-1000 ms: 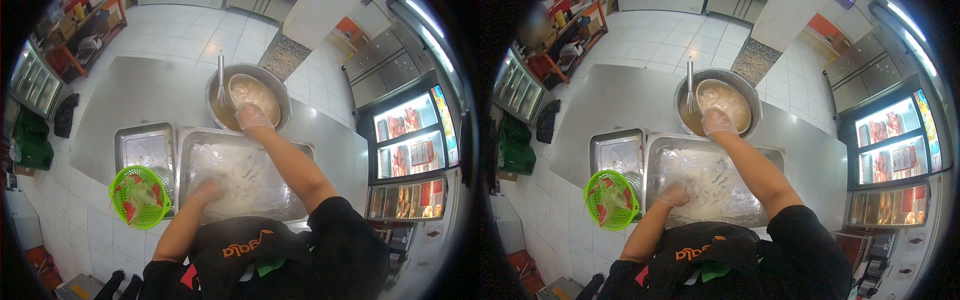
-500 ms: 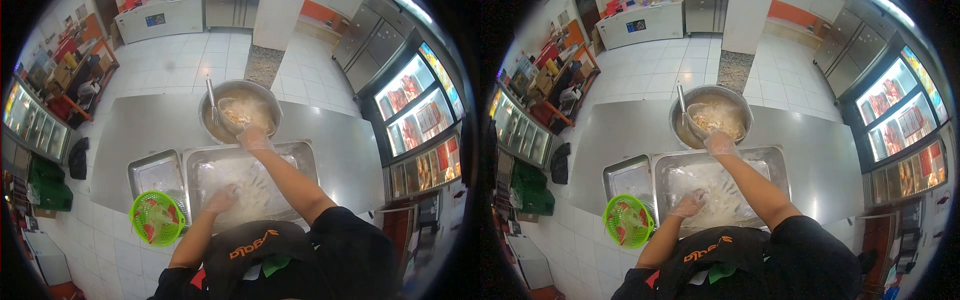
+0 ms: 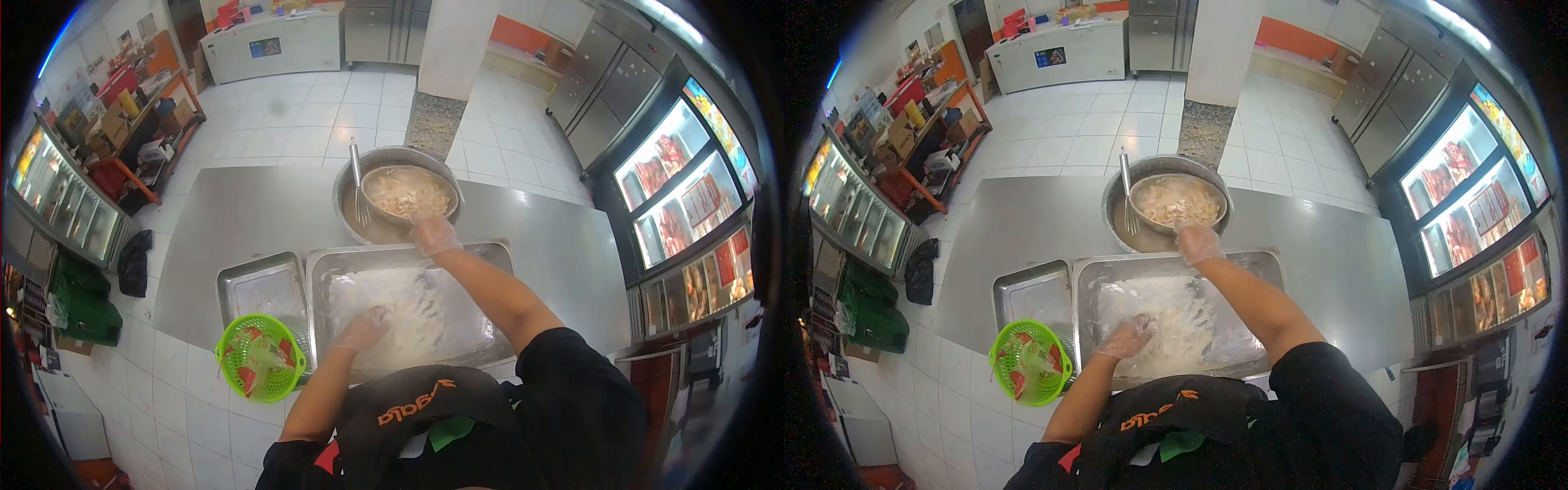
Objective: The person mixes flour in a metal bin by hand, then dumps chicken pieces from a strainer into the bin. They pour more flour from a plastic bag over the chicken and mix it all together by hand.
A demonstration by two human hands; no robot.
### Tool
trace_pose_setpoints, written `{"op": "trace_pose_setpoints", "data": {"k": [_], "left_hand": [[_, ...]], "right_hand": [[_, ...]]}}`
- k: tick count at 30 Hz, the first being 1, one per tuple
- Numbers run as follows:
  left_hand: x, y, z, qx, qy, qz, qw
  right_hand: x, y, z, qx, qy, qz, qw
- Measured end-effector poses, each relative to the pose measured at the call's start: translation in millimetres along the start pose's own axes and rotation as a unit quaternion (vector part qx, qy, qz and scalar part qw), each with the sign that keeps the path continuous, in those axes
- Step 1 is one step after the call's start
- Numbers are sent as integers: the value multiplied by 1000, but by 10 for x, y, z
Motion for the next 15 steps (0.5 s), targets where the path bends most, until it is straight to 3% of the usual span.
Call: {"op": "trace_pose_setpoints", "data": {"k": [4, 7, 10, 12, 14, 15], "left_hand": [[-9, -38, 23, -16, -20, 11, 1000], [-6, -26, 8, -16, -49, 35, 998], [-54, 45, 28, -22, -101, 75, 992], [-188, 228, 46, -11, -82, 109, 991], [-421, 433, 234, -35, -71, 222, 972], [-580, 596, 359, -76, -164, 264, 947]], "right_hand": [[-233, -82, -43, -15, 37, -1, 999], [-219, -63, 96, -267, -155, 27, 951], [-321, -173, 66, -315, -199, 8, 928], [-433, -232, -73, -283, -211, -18, 936], [-386, -280, 24, -266, -206, -27, 941], [-285, -237, 135, -269, -193, -16, 943]]}}
Point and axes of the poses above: each hand's wrist, its own y-axis towards the middle knuckle, its own x-axis out of the palm, z = x × y, the point moved 1 cm from there along y, towards the middle knuckle, and after that the axes turned 14 degrees about z, right-handed, at the moved point
